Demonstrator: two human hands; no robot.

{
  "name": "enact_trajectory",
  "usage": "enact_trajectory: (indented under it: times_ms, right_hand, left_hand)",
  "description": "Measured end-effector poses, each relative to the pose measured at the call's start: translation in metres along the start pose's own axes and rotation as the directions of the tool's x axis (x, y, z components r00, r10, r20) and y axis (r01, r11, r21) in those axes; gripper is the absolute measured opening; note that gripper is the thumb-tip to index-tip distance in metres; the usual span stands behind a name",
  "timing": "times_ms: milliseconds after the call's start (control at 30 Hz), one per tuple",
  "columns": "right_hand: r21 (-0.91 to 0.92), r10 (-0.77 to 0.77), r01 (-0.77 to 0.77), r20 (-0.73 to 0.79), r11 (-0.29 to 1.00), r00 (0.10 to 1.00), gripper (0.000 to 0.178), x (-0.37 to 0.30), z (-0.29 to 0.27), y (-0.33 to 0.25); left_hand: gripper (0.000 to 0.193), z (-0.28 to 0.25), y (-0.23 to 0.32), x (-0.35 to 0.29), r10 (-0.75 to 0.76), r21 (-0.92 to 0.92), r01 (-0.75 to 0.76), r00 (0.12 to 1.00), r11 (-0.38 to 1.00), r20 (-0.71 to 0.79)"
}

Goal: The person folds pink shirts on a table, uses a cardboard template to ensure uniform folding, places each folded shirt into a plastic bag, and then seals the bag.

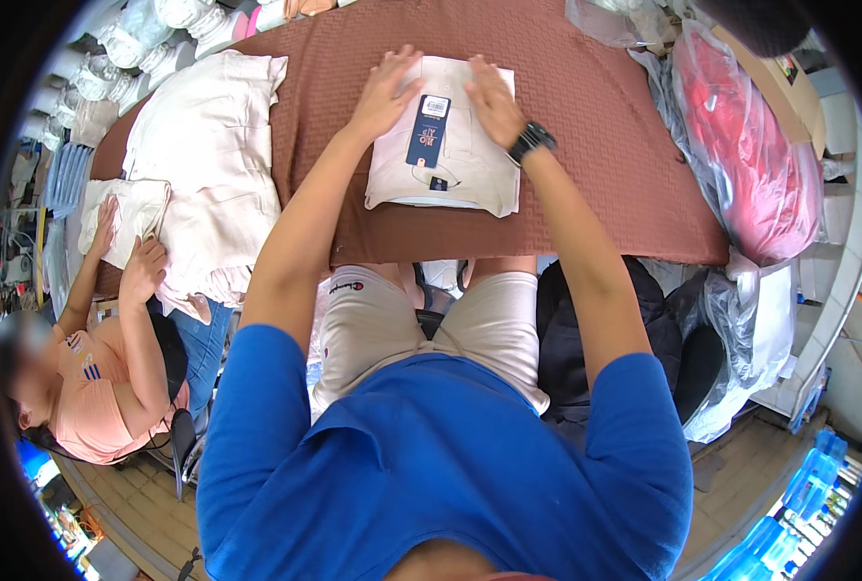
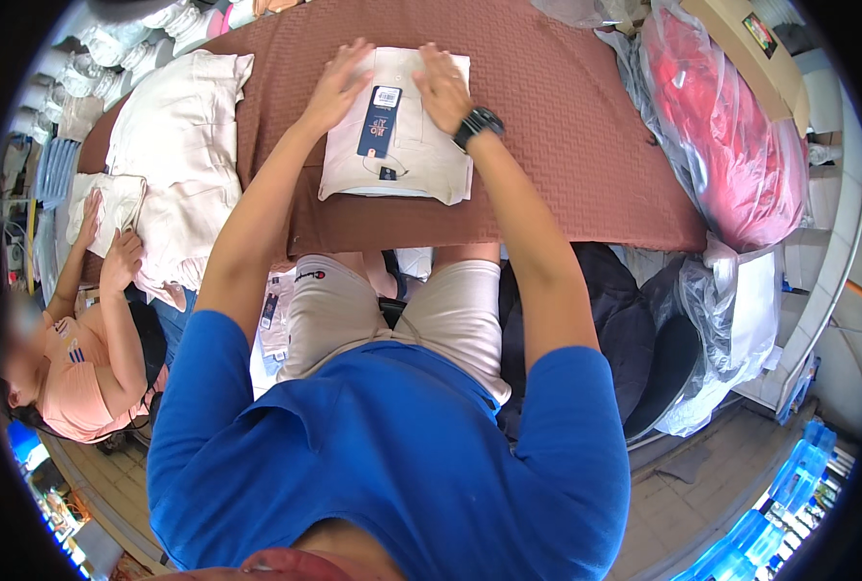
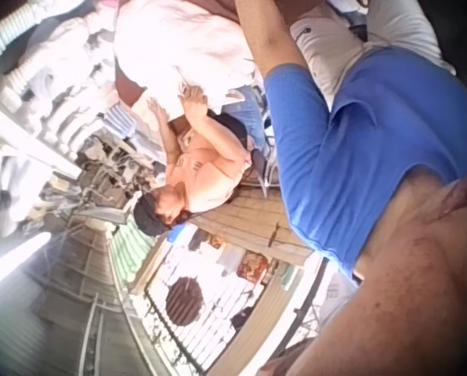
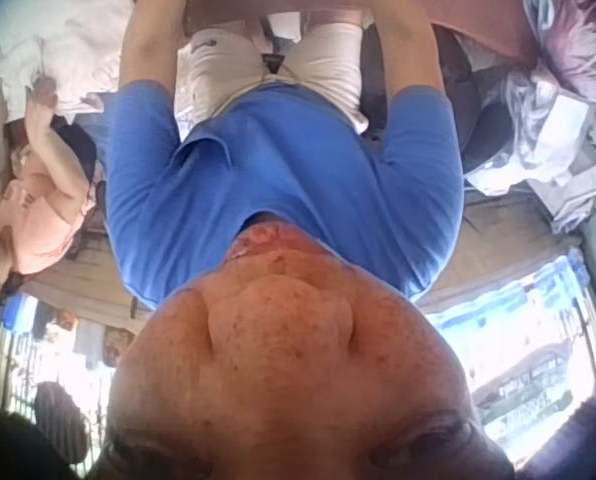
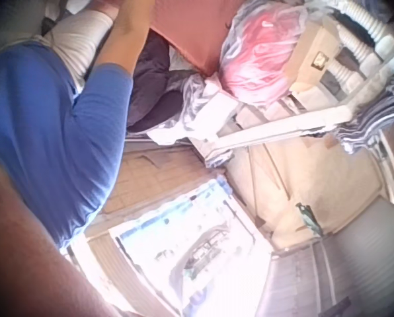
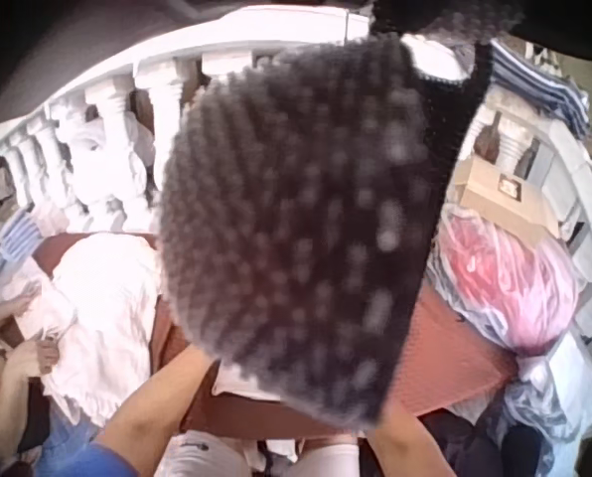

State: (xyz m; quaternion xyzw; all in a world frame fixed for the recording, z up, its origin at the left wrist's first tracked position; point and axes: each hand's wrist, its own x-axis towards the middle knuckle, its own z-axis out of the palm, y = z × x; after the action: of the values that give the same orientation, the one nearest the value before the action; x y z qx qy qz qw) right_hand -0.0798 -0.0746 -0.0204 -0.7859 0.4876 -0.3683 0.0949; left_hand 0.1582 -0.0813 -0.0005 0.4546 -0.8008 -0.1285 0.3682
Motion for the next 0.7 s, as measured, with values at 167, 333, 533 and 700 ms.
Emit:
enact_trajectory:
  times_ms: [167,333,533,700]
  right_hand:
    - [-0.027,0.295,-0.298,-0.07,0.954,0.953,0.031,-0.081,-0.096,-0.072]
    - [0.174,0.559,-0.563,0.074,0.808,0.826,0.028,-0.145,-0.086,-0.084]
    - [0.164,0.609,-0.605,0.031,0.779,0.793,0.029,-0.146,-0.071,-0.088]
    - [0.079,0.628,-0.63,0.049,0.773,0.777,0.03,-0.146,-0.069,-0.083]
  left_hand:
    - [0.03,-0.089,0.025,-0.101,-0.428,-0.16,0.431,0.902,0.888,0.054]
    - [0.029,-0.091,0.06,-0.152,-0.604,-0.278,0.699,0.712,0.659,0.358]
    - [0.03,-0.079,0.051,-0.154,-0.637,-0.344,0.742,0.671,0.576,0.38]
    - [0.035,-0.065,0.059,-0.161,-0.613,-0.087,0.627,0.777,0.774,0.14]
